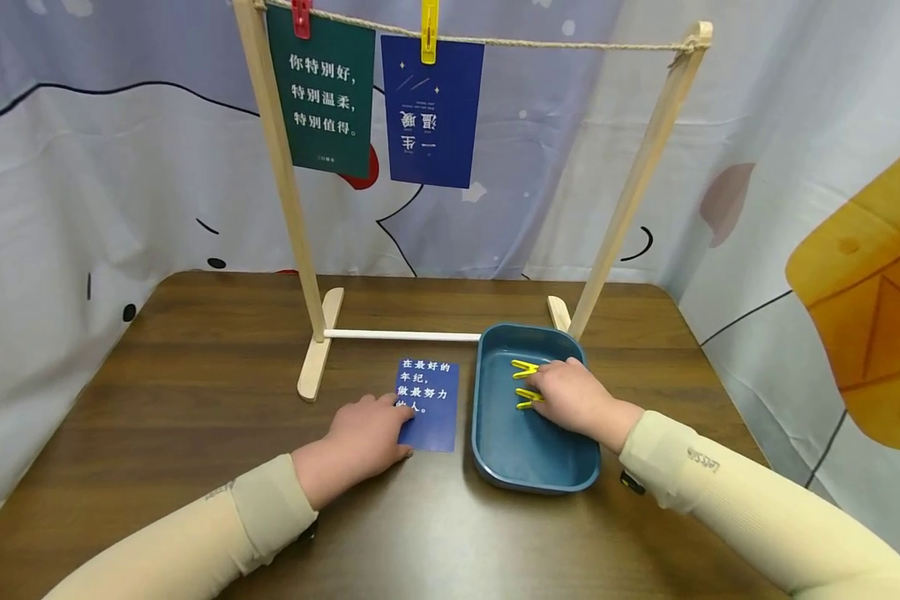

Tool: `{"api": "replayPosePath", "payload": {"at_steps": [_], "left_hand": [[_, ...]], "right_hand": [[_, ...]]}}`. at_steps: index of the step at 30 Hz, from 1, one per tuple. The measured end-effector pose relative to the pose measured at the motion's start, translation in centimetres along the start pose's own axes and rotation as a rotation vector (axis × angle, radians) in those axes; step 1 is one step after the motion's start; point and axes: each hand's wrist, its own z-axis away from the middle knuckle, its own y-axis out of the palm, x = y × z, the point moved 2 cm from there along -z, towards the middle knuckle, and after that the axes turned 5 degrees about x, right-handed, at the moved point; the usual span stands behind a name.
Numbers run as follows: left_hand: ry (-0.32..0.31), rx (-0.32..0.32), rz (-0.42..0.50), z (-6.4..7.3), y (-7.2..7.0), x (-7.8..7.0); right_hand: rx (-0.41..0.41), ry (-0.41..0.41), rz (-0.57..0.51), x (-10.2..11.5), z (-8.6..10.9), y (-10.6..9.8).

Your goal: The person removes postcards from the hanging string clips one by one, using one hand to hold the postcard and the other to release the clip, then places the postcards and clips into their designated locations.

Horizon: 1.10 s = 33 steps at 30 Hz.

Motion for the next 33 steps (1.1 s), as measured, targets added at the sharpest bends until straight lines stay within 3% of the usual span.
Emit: {"api": "replayPosePath", "payload": {"at_steps": [9, 21, 29, 33], "left_hand": [[-0.007, -0.029, 0.006, -0.5, -0.2, 0.2], [-0.024, -0.029, 0.038, -0.4, -0.6, 0.3], [-0.058, -0.018, 0.115, -0.5, -0.5, 0.5], [-0.062, -0.075, 0.179, -1.2, -1.5, 1.0]], "right_hand": [[-0.006, -0.011, 0.016, -0.4, -0.5, -0.2], [-0.027, 0.008, -0.040, -0.3, -0.5, -0.9], [-0.124, 0.040, -0.054, -0.7, 0.5, -2.1], [-0.200, 0.030, -0.091, -1.3, 1.0, -4.5]]}}
